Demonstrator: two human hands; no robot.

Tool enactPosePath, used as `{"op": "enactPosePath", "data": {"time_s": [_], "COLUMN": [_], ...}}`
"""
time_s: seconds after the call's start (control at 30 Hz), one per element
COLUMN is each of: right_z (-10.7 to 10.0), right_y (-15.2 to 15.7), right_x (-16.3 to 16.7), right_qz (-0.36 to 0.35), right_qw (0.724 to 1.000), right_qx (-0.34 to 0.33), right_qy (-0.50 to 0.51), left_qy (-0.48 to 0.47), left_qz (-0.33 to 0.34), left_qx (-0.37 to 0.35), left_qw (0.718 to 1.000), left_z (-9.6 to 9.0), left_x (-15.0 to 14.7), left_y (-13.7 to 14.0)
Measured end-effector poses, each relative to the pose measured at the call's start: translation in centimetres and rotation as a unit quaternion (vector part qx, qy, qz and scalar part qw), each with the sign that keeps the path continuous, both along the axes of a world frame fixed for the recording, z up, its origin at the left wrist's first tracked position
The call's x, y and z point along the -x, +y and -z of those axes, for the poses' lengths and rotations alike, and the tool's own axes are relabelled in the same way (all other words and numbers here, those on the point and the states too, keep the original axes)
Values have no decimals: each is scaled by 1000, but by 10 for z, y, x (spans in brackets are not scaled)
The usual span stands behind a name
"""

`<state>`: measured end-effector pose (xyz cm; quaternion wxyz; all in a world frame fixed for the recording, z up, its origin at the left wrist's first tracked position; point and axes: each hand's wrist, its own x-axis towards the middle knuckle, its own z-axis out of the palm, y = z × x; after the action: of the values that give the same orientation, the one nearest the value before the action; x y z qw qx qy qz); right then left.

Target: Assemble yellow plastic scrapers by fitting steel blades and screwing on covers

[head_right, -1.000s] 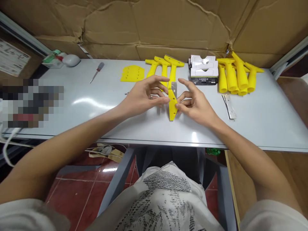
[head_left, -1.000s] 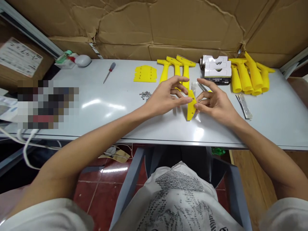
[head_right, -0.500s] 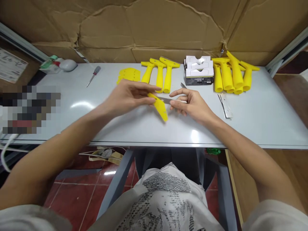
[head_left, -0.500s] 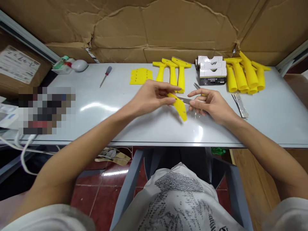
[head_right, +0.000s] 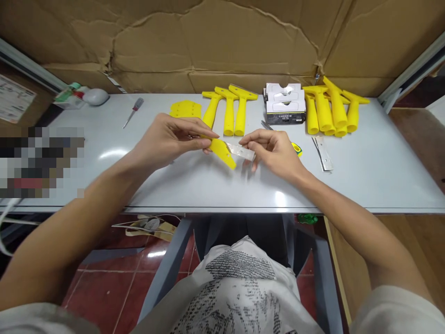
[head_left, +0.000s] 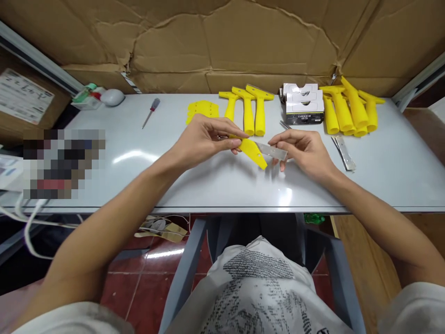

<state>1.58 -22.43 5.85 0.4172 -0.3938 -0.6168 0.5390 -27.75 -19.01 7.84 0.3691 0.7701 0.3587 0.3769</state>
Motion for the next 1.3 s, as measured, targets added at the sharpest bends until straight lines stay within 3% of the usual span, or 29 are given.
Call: {"op": "enactPosePath", "data": {"time_s": [0.13, 0.27, 0.37, 0.47, 0.6, 0.73, 0.93, 1.03, 1.13, 1.2, 1.23, 1.3], "right_z": [-8, -7, -3, -2, 0, 2, -11, -20, -21, -16, -12, -3], "right_y": [-2, -1, 2, 4, 4, 4, 8, 6, -10, -27, -35, -47], "right_x": [0, -1, -3, -3, -1, 0, -12, -44, -93, -123, -134, -146], "right_qz": [-13, -1, 60, 84, 70, 69, 124, 224, 385, 450, 469, 477], "right_qw": [998, 1000, 997, 994, 995, 995, 985, 954, 862, 818, 810, 821], "right_qx": [37, -15, -51, -72, -75, -75, -120, -201, -309, -301, -283, -228], "right_qy": [53, -10, 7, 12, -4, -18, -6, 1, -109, -192, -207, -217], "left_qy": [-2, 11, -29, -47, 79, 186, 255, 277, 285, 266, 255, 245], "left_qz": [1, -16, -120, -229, -297, -279, -287, -280, -295, -295, -284, -234], "left_qx": [-13, -9, -14, -19, -38, -62, -83, -97, -121, -143, -149, -141], "left_qw": [1000, 1000, 992, 972, 951, 940, 920, 914, 904, 906, 912, 930], "left_z": [1, -10, -14, -5, 15, 23, 26, 30, 26, 18, 12, 0], "left_x": [-2, 18, 47, 79, 101, 105, 109, 110, 107, 104, 102, 102], "left_y": [5, 19, 39, 58, 68, 69, 73, 78, 77, 67, 58, 35]}}
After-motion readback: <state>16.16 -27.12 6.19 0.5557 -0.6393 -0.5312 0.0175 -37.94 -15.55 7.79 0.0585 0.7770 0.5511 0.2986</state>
